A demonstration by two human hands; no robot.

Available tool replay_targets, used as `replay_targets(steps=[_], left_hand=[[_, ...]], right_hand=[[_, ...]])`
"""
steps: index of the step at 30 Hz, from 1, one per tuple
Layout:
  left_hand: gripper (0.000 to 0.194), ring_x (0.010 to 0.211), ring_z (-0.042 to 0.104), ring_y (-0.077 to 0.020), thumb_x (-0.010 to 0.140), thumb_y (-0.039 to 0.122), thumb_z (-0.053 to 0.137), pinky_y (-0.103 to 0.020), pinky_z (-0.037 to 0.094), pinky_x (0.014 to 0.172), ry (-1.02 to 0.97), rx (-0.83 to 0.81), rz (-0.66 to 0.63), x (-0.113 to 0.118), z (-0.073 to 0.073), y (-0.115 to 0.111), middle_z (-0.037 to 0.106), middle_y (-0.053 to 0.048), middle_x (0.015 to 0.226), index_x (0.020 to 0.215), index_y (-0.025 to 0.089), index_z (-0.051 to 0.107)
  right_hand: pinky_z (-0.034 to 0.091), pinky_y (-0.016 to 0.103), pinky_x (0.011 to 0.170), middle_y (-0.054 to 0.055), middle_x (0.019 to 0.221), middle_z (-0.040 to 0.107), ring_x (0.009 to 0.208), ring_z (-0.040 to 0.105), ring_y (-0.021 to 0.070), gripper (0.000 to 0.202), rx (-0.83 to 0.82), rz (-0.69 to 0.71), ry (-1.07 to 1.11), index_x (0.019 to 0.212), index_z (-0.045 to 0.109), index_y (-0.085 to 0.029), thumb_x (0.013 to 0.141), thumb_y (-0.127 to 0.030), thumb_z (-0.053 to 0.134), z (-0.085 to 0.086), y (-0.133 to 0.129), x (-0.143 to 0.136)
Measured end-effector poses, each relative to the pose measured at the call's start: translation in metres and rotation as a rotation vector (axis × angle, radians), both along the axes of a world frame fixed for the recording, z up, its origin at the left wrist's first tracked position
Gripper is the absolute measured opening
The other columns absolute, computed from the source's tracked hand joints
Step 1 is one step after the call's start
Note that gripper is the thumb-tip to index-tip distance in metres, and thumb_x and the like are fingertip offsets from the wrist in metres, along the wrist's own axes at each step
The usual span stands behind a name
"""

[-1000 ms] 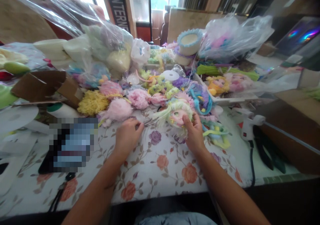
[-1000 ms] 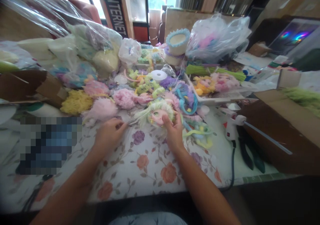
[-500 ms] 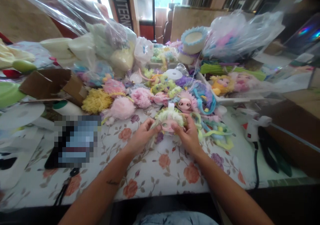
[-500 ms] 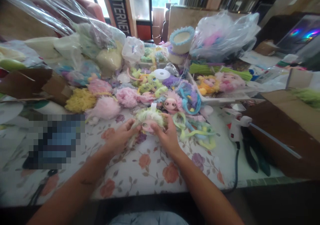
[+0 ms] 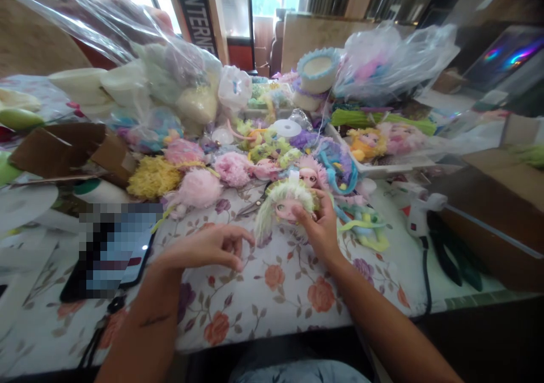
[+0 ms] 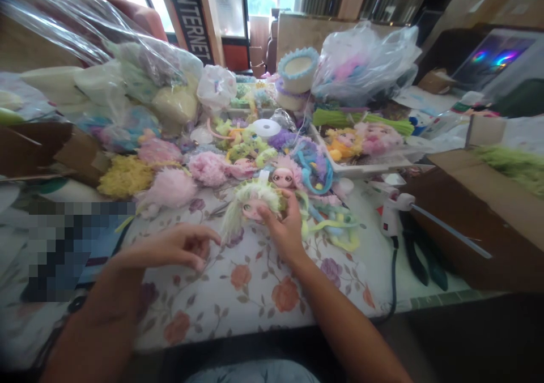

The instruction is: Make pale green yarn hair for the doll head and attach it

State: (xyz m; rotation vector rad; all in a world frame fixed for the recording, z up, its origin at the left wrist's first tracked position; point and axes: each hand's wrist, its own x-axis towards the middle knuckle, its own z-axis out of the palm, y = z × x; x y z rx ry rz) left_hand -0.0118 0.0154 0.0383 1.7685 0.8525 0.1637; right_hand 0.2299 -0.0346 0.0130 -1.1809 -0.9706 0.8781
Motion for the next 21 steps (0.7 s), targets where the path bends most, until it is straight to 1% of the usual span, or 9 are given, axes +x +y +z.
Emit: replay_targets(steps=[1,3,4,5,6,8,11,14,21], left_hand=[[0.023,0.051,0.055,-0.0136,0.069,0.037,0.078,-0.022,0.039,0.045,-0.062,-0.030,0.096,-0.005,0.001,0.002,0.062,0.000,0.061,0.085,0.022,0.072],[0.023,0.042,0.045,-0.0090,0.078,0.043,0.069,-0.020,0.033,0.037,-0.261,0.018,0.448,-0.005,-0.001,0.005,0.056,0.001,0.057,0.074,0.020,0.066],[0.025,0.040,0.042,-0.0075,0.081,0.044,0.066,-0.019,0.031,0.035,-0.370,0.071,0.627,-0.001,-0.004,0.006,0.054,0.001,0.057,0.073,0.020,0.064],[0.024,0.044,0.045,-0.0076,0.082,0.044,0.065,-0.019,0.034,0.037,-0.448,0.116,0.725,0.005,-0.007,0.006,0.056,0.001,0.063,0.078,0.020,0.063],[0.023,0.053,0.053,-0.0095,0.079,0.043,0.068,-0.019,0.042,0.044,-0.496,0.146,0.756,0.012,-0.010,0.006,0.060,-0.001,0.073,0.085,0.021,0.064],[0.034,0.082,0.063,-0.0159,0.073,0.039,0.075,-0.024,0.053,0.065,-0.552,0.165,0.683,0.026,-0.014,0.003,0.065,-0.006,0.096,0.099,0.020,0.065],[0.046,0.101,0.063,-0.0213,0.073,0.037,0.076,-0.031,0.053,0.083,-0.462,0.125,0.510,0.038,-0.016,-0.003,0.066,-0.009,0.112,0.114,0.021,0.064],[0.044,0.101,0.064,-0.0229,0.074,0.039,0.076,-0.034,0.052,0.086,-0.342,0.189,0.486,0.040,-0.019,-0.007,0.067,-0.009,0.112,0.114,0.022,0.067],[0.030,0.081,0.066,-0.0193,0.073,0.039,0.076,-0.031,0.055,0.075,-0.276,0.435,0.662,0.050,-0.027,-0.013,0.072,-0.006,0.098,0.096,0.021,0.074]], right_hand=[[0.053,0.030,0.070,0.002,0.098,0.064,0.086,0.063,0.0194,0.043,-0.015,0.018,0.015,0.108,0.051,-0.027,0.074,-0.039,0.075,0.000,0.000,-0.001],[0.053,0.029,0.068,0.001,0.095,0.063,0.083,0.063,0.0186,0.042,-0.044,0.068,0.032,0.105,0.052,-0.027,0.073,-0.040,0.076,-0.001,0.000,-0.002],[0.052,0.029,0.066,0.001,0.093,0.063,0.080,0.062,0.0180,0.040,-0.055,0.097,0.036,0.103,0.053,-0.026,0.073,-0.040,0.076,-0.001,0.000,-0.004],[0.052,0.028,0.064,0.000,0.090,0.063,0.077,0.062,0.0173,0.040,-0.065,0.129,0.040,0.101,0.053,-0.026,0.072,-0.040,0.076,-0.001,-0.001,-0.005],[0.051,0.028,0.062,-0.001,0.088,0.063,0.074,0.061,0.0166,0.040,-0.075,0.168,0.043,0.100,0.053,-0.026,0.071,-0.040,0.077,-0.001,-0.001,-0.007],[0.050,0.027,0.058,-0.002,0.084,0.063,0.070,0.060,0.0155,0.041,-0.096,0.263,0.041,0.099,0.052,-0.027,0.071,-0.039,0.078,-0.001,-0.003,-0.009],[0.050,0.026,0.059,-0.003,0.082,0.063,0.069,0.059,0.0148,0.037,-0.111,0.368,0.007,0.099,0.052,-0.027,0.073,-0.037,0.076,-0.001,-0.007,-0.010],[0.050,0.027,0.061,-0.002,0.082,0.063,0.072,0.060,0.0157,0.034,-0.115,0.363,-0.034,0.099,0.053,-0.026,0.075,-0.037,0.075,-0.002,-0.008,-0.009],[0.049,0.028,0.064,-0.002,0.079,0.064,0.070,0.061,0.0168,0.030,-0.088,0.228,-0.050,0.090,0.055,-0.025,0.073,-0.036,0.076,-0.008,-0.002,-0.009]])
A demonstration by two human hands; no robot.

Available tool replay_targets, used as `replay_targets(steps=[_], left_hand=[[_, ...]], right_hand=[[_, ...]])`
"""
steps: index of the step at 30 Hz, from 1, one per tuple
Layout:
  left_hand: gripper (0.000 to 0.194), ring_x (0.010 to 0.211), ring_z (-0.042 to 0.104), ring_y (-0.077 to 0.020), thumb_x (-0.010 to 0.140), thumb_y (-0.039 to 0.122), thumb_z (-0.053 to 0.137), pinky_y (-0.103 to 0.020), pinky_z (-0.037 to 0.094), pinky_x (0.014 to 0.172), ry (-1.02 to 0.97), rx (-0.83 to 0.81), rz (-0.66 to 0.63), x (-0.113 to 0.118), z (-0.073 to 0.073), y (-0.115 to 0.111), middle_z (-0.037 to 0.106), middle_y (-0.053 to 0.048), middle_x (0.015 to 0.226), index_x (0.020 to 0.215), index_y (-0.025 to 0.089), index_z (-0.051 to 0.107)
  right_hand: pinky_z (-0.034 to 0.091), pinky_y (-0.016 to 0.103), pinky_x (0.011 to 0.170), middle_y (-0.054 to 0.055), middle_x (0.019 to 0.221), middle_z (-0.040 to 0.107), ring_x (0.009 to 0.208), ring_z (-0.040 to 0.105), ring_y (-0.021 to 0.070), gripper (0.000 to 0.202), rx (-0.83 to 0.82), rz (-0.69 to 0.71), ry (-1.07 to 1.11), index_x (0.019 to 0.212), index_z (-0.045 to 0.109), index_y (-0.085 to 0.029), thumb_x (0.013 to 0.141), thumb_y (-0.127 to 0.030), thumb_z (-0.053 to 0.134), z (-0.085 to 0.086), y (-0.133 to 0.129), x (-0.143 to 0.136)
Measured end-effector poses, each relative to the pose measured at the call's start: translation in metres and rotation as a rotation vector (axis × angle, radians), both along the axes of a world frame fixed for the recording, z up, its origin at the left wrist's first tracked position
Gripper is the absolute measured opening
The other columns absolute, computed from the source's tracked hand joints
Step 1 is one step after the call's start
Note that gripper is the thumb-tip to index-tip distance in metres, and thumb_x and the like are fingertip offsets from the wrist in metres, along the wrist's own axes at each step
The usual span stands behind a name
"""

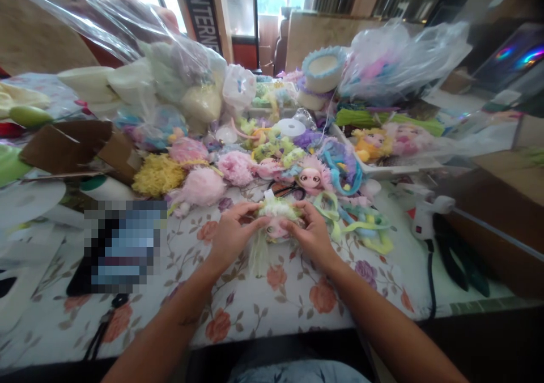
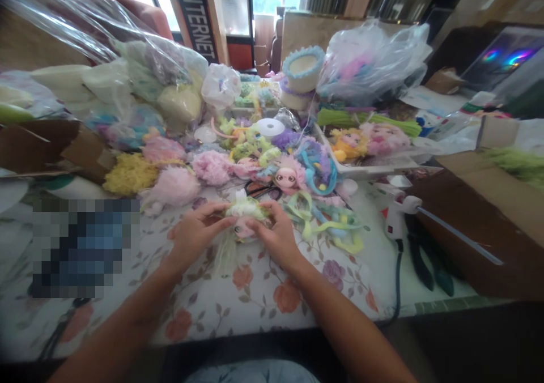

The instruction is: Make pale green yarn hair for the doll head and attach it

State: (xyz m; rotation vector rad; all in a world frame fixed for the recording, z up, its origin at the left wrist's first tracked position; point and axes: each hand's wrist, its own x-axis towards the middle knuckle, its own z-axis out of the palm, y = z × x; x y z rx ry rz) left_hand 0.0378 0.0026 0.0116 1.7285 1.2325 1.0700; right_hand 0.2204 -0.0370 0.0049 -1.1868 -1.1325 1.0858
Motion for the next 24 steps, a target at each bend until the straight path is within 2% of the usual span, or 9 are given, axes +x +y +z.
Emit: replay_targets(steps=[3,5,10,14,17,24], left_hand=[[0.022,0.076,0.064,-0.0178,0.076,0.039,0.075,-0.028,0.053,0.069,0.037,0.087,0.074,0.006,-0.001,-0.006,0.071,-0.003,0.088,0.090,0.023,0.076],[0.020,0.077,0.064,-0.0174,0.076,0.038,0.074,-0.028,0.052,0.069,0.017,0.087,0.105,0.007,-0.001,-0.009,0.071,-0.003,0.086,0.089,0.022,0.076],[0.038,0.086,0.066,-0.0195,0.070,0.039,0.079,-0.029,0.054,0.076,-0.174,-0.180,0.026,0.003,0.002,-0.004,0.073,-0.005,0.099,0.101,0.020,0.073],[0.037,0.083,0.067,-0.0192,0.069,0.040,0.080,-0.028,0.053,0.074,-0.292,-0.319,0.026,0.003,0.001,-0.003,0.074,-0.007,0.095,0.097,0.017,0.072],[0.033,0.078,0.066,-0.0172,0.068,0.038,0.080,-0.027,0.052,0.071,-0.311,-0.312,0.094,0.006,-0.002,-0.007,0.074,-0.005,0.087,0.093,0.017,0.073],[0.017,0.072,0.062,-0.0134,0.067,0.031,0.081,-0.024,0.048,0.070,-0.351,-0.169,0.187,0.013,-0.014,-0.012,0.071,0.000,0.075,0.077,0.018,0.075]], right_hand=[[0.049,0.029,0.064,-0.002,0.080,0.065,0.070,0.061,0.0173,0.027,0.001,-0.004,-0.014,0.089,0.055,-0.025,0.073,-0.035,0.075,-0.001,0.000,0.000],[0.049,0.029,0.063,-0.002,0.079,0.065,0.068,0.061,0.0166,0.029,0.000,-0.006,-0.004,0.089,0.055,-0.025,0.072,-0.034,0.076,0.000,0.000,0.000],[0.048,0.026,0.056,-0.004,0.076,0.063,0.062,0.058,0.0133,0.032,-0.026,-0.032,0.077,0.092,0.054,-0.026,0.071,-0.037,0.077,0.002,0.001,0.001],[0.048,0.025,0.056,-0.004,0.076,0.063,0.062,0.058,0.0128,0.035,-0.019,-0.088,0.101,0.092,0.054,-0.025,0.070,-0.038,0.078,0.002,0.002,0.001],[0.048,0.024,0.055,-0.004,0.076,0.062,0.062,0.058,0.0125,0.036,-0.028,-0.110,0.119,0.093,0.054,-0.025,0.070,-0.038,0.078,0.000,0.003,0.002],[0.049,0.023,0.054,-0.003,0.076,0.064,0.063,0.058,0.0121,0.038,-0.001,-0.149,0.102,0.091,0.056,-0.024,0.066,-0.037,0.081,-0.001,0.004,0.002]])
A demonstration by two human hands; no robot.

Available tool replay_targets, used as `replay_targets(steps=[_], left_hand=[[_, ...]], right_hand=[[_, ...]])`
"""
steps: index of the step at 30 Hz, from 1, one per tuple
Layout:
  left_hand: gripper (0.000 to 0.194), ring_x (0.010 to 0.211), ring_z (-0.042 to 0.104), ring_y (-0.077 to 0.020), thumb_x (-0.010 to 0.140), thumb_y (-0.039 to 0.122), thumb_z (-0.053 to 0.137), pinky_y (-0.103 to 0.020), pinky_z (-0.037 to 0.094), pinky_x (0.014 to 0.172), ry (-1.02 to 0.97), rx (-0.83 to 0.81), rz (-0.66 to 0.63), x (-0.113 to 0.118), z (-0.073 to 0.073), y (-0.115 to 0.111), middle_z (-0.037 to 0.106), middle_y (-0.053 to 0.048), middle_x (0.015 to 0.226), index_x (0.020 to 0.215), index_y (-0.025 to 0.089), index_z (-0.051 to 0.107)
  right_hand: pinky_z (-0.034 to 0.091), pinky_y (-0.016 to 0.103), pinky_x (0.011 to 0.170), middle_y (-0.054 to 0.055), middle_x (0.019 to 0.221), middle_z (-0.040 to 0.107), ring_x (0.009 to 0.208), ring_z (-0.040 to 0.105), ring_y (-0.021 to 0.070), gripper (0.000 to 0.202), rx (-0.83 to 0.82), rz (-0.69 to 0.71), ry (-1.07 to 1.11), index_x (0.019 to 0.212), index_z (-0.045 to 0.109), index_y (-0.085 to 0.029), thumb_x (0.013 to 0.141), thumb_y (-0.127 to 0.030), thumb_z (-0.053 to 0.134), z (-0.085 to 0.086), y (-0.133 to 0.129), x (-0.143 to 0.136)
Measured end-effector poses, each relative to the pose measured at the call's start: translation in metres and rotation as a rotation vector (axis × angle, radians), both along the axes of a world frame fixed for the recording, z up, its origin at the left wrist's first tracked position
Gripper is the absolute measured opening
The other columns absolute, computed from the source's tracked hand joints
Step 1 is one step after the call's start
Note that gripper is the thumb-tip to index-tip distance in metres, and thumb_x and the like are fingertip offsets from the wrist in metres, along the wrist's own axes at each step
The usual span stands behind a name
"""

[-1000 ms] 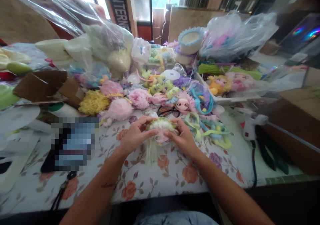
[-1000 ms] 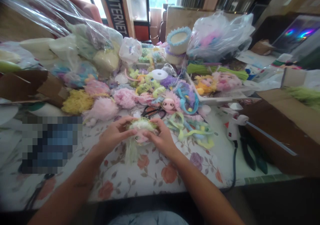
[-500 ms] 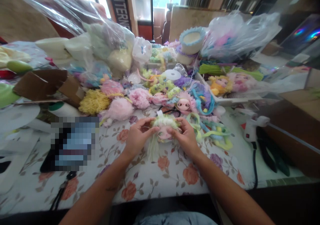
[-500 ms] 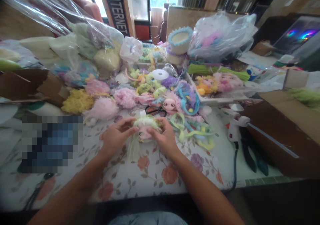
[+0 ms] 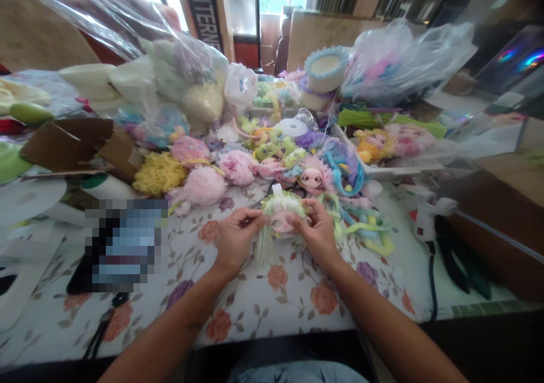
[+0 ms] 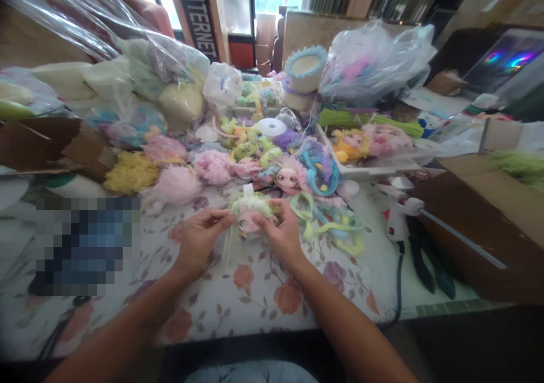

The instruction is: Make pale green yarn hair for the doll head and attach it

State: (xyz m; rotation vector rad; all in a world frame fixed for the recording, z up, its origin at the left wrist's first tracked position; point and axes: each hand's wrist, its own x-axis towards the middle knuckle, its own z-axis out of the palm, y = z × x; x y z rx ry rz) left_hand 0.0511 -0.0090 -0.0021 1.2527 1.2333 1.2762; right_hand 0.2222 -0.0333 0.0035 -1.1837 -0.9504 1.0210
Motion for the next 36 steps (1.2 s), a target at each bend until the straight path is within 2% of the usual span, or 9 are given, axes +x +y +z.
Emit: replay_targets(steps=[7,17,22,27,31,33,36], left_hand=[[0.027,0.070,0.062,-0.0127,0.066,0.038,0.081,-0.023,0.049,0.067,-0.229,-0.174,-0.065,0.001,0.004,0.004,0.073,-0.003,0.081,0.084,0.018,0.075],[0.021,0.068,0.059,-0.0107,0.066,0.034,0.081,-0.020,0.047,0.068,-0.256,-0.197,-0.092,0.006,0.005,-0.001,0.071,-0.001,0.073,0.076,0.016,0.075],[0.025,0.070,0.062,-0.0135,0.068,0.037,0.080,-0.023,0.049,0.069,-0.302,-0.231,-0.096,0.012,0.000,-0.006,0.072,-0.003,0.075,0.080,0.016,0.077],[0.026,0.073,0.063,-0.0127,0.069,0.038,0.079,-0.022,0.049,0.069,-0.338,-0.260,-0.038,0.008,0.002,-0.001,0.073,-0.003,0.080,0.086,0.017,0.077],[0.029,0.075,0.063,-0.0128,0.073,0.044,0.073,-0.021,0.051,0.068,-0.435,-0.220,0.028,0.000,0.007,0.008,0.071,-0.004,0.080,0.082,0.017,0.076],[0.029,0.074,0.062,-0.0125,0.072,0.044,0.074,-0.021,0.051,0.068,-0.410,-0.198,0.014,-0.002,0.009,0.010,0.070,-0.004,0.080,0.080,0.017,0.076],[0.026,0.074,0.062,-0.0118,0.070,0.040,0.077,-0.020,0.050,0.070,-0.261,-0.183,-0.032,-0.004,0.013,0.009,0.071,-0.003,0.083,0.083,0.018,0.076]], right_hand=[[0.047,0.021,0.053,-0.005,0.075,0.065,0.063,0.058,0.0109,0.037,0.008,-0.003,0.104,0.095,0.056,-0.025,0.069,-0.037,0.080,-0.003,0.001,0.005],[0.048,0.022,0.055,-0.004,0.078,0.066,0.064,0.059,0.0112,0.037,0.005,-0.038,0.143,0.095,0.057,-0.024,0.070,-0.036,0.081,-0.004,0.000,0.003],[0.048,0.022,0.056,-0.004,0.076,0.066,0.061,0.059,0.0106,0.037,-0.012,-0.042,0.155,0.096,0.057,-0.024,0.071,-0.037,0.080,-0.006,0.000,0.002],[0.047,0.021,0.055,-0.004,0.078,0.066,0.063,0.058,0.0102,0.036,-0.024,-0.027,0.170,0.097,0.057,-0.024,0.071,-0.037,0.080,-0.004,0.001,0.003],[0.048,0.021,0.056,-0.004,0.080,0.065,0.065,0.059,0.0106,0.035,-0.018,0.001,0.168,0.096,0.057,-0.025,0.071,-0.036,0.079,-0.004,0.000,0.004],[0.048,0.022,0.056,-0.005,0.079,0.065,0.066,0.060,0.0110,0.035,-0.016,0.010,0.140,0.096,0.058,-0.026,0.071,-0.036,0.080,-0.003,0.000,0.004],[0.048,0.022,0.057,-0.004,0.080,0.064,0.067,0.060,0.0112,0.035,-0.006,0.008,0.091,0.095,0.057,-0.025,0.070,-0.036,0.080,0.000,-0.001,0.002]])
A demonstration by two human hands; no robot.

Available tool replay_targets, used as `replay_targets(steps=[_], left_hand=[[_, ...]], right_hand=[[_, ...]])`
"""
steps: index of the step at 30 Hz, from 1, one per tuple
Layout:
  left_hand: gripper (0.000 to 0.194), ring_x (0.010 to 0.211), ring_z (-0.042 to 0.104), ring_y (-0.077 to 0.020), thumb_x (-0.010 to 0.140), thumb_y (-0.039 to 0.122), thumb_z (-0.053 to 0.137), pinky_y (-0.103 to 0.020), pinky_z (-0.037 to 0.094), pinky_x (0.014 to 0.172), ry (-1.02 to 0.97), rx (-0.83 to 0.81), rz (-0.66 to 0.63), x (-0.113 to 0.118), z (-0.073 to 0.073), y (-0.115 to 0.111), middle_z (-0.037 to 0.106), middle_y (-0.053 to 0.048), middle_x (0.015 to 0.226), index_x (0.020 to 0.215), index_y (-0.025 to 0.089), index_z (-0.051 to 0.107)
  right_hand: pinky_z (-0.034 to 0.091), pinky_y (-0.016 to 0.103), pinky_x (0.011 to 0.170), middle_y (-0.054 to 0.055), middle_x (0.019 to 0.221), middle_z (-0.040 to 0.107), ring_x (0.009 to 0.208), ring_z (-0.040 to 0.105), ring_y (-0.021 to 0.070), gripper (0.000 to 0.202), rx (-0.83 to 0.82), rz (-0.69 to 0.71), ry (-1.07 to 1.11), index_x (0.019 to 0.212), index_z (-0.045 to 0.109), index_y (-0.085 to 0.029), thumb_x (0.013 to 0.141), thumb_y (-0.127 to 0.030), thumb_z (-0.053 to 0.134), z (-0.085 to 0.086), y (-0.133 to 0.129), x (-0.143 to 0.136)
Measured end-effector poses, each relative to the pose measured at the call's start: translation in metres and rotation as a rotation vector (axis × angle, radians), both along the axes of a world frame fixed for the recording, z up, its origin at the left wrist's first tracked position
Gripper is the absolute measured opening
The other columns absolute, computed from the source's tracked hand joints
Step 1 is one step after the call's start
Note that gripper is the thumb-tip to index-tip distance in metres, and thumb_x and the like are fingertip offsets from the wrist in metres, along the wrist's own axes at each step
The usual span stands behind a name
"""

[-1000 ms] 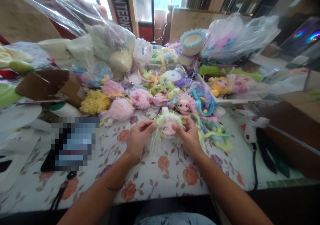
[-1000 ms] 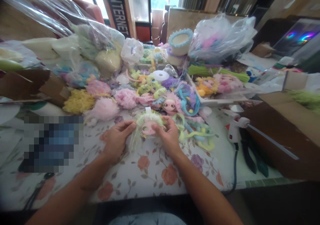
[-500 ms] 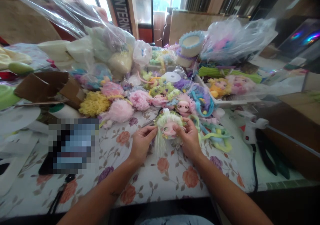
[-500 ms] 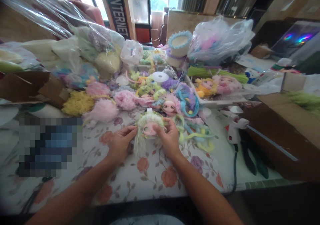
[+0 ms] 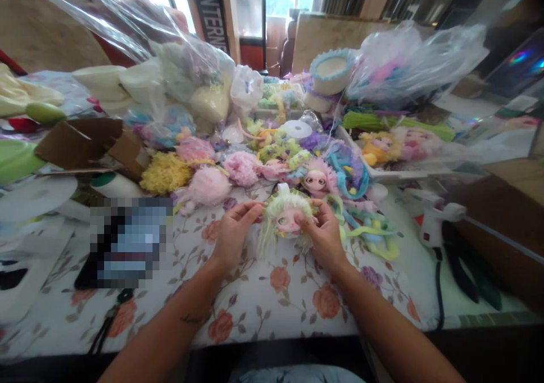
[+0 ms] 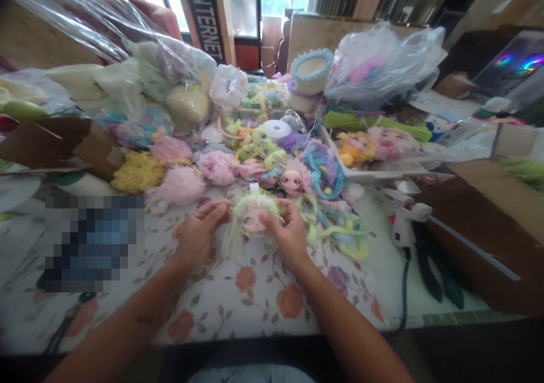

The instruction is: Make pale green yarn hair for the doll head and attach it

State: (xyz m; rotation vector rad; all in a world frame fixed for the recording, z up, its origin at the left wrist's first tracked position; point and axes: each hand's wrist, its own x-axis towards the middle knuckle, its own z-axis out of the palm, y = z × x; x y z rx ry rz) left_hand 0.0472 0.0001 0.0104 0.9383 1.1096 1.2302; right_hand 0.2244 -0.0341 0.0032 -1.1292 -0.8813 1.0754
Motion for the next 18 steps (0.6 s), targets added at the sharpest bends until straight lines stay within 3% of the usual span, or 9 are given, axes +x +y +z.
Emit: replay_targets(steps=[6,18], left_hand=[[0.029,0.069,0.062,-0.0137,0.069,0.041,0.079,-0.023,0.050,0.066,0.042,-0.067,-0.131,0.003,-0.001,-0.008,0.072,-0.003,0.079,0.083,0.017,0.073],[0.029,0.056,0.054,-0.0097,0.074,0.044,0.073,-0.020,0.043,0.054,0.082,-0.024,0.082,0.024,-0.012,-0.019,0.066,0.002,0.064,0.075,0.015,0.068]], right_hand=[[0.048,0.023,0.056,-0.004,0.078,0.063,0.066,0.058,0.0118,0.034,0.034,-0.022,-0.065,0.093,0.056,-0.024,0.070,-0.035,0.079,0.004,-0.001,-0.003],[0.048,0.024,0.054,-0.004,0.075,0.063,0.064,0.058,0.0131,0.035,0.024,-0.081,-0.070,0.092,0.057,-0.024,0.069,-0.037,0.079,0.000,0.000,-0.008]])
